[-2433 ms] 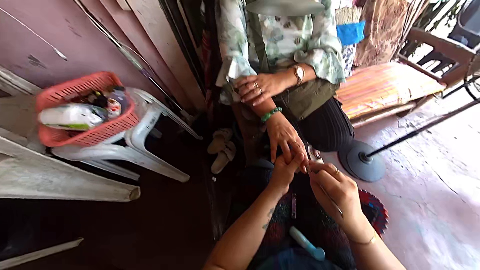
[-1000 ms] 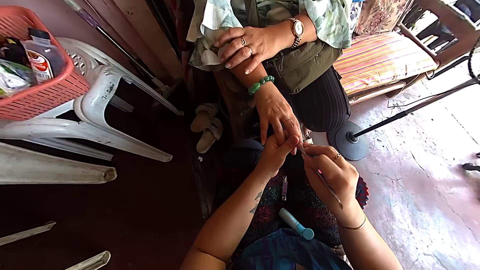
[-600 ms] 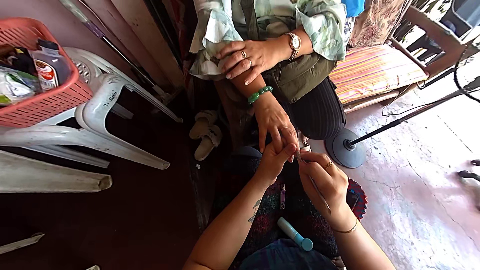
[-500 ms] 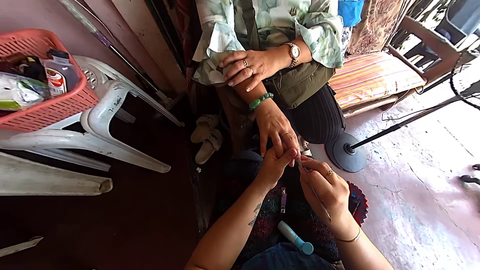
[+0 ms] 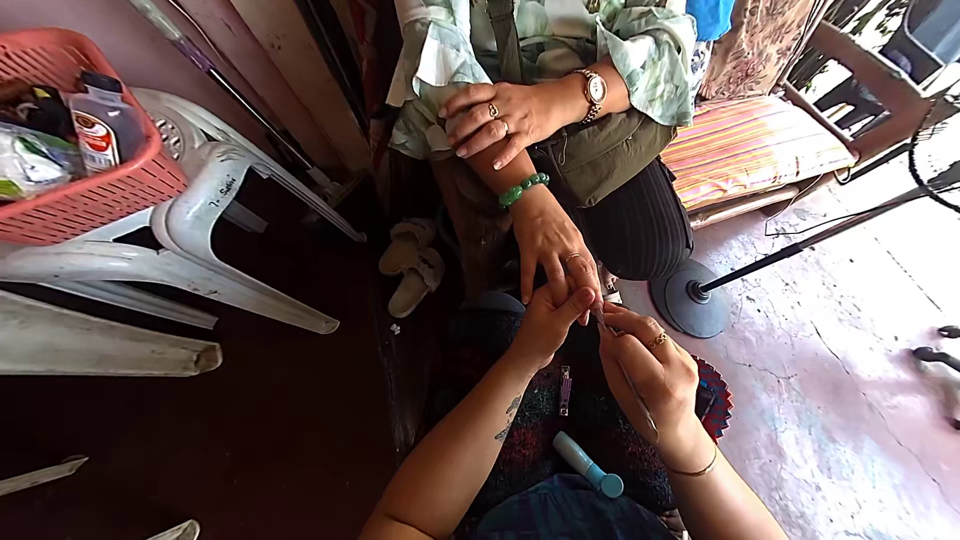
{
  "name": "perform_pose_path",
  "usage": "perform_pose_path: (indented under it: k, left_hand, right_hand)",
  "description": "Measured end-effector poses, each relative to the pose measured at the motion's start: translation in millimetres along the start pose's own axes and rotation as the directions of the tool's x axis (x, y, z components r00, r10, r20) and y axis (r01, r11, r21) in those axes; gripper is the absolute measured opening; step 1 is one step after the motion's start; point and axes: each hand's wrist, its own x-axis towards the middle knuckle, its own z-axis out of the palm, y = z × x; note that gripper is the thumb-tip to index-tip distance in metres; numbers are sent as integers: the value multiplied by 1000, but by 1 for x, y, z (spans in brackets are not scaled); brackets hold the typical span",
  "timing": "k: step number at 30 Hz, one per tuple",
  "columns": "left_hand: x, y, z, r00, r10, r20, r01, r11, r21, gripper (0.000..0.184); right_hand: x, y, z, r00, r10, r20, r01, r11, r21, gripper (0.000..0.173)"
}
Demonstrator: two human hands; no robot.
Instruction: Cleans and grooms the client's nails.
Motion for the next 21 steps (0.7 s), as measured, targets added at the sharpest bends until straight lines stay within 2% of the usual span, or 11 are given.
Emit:
perform_pose_path:
  k: [21]
  left_hand:
    - [0,1,-1,1000,-4,26,4,1000,8,16]
  right_hand:
    - [4,-1,0,996,84,-36,-82,995,53,15]
